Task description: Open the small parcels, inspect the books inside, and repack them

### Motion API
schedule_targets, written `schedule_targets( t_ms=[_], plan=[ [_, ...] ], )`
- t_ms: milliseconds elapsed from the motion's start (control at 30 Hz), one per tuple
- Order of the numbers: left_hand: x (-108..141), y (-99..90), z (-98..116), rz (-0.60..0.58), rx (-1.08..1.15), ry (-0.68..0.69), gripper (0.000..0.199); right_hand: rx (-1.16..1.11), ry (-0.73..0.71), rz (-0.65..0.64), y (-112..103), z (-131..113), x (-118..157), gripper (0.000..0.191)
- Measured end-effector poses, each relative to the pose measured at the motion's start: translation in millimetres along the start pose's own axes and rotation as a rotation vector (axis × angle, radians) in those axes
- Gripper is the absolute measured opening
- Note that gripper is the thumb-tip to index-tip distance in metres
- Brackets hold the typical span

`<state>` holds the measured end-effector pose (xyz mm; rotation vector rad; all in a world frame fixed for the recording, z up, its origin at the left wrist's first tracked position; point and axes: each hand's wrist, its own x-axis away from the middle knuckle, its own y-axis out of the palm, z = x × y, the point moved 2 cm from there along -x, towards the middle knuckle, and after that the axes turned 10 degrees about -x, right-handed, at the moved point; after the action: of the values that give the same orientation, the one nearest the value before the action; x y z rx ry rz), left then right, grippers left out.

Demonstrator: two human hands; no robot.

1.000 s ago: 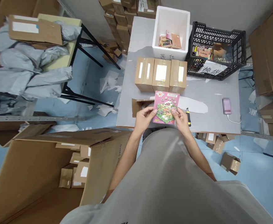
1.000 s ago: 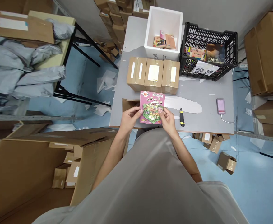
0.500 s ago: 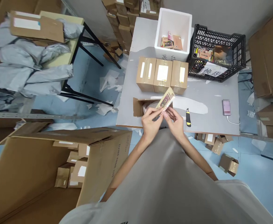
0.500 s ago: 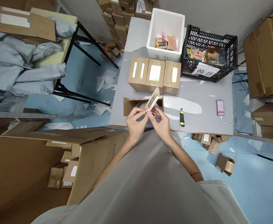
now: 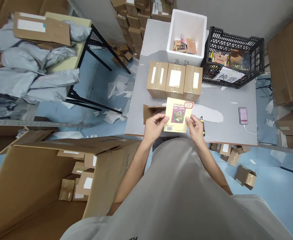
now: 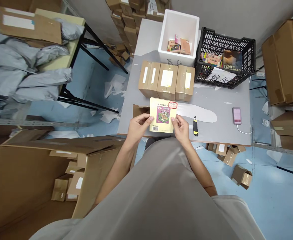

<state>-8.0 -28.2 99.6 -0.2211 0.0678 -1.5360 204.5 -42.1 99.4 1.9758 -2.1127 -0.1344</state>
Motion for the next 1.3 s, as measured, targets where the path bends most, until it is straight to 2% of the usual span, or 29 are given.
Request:
schedule_targets(
  t_ms=[400, 533, 667, 800, 900, 1033, 1133, 1267, 1300],
  plan=[
    [3, 4.5, 2, 0.063, 0.115, -0.106, 0.058, -0.044, 0.044, 0.003, -1, 4, -4, 0.066],
    [1, 4.9, -1, 0.072, 0.121, -0.096, 0.056, -0.055, 0.037, 0.024, -3, 3, -4, 0.064],
    [-3, -3.2, 0, 0.02, 0.058, 0.065, 0.043, 0.003, -0.021, 0.03, -11, -3, -5, 0.058],
    [-7, -16.4, 6, -0.024, -0.111, 0.312, 0.027, 0.024, -0.165, -0.081, -18, -12, -8, 0.043],
    [-8, -21.0, 13, -0.019, -0.178, 0.391, 0.022, 0.014, -0.2, -0.138, -20, -16, -9, 0.041],
    [-5, -19.3, 18, -0.018, -0.198, 0.326, 0.024, 0.052, -0.178, -0.138, -22, -17, -6, 0.039],
    [-1, -16.6, 14, -0.015, -0.183, 0.204, 0.032, 0.085, -0.152, -0.094, -25, -13, -5, 0.041],
    [3, -12.8, 3, -0.038, -0.009, 0.059, 0.071, 0.041, -0.05, -0.036, -27, -4, -5, 0.066],
    [3, -12.1, 1, -0.046, 0.014, 0.048, 0.074, 0.021, -0.028, -0.044, -27, -2, -5, 0.069]
  ],
)
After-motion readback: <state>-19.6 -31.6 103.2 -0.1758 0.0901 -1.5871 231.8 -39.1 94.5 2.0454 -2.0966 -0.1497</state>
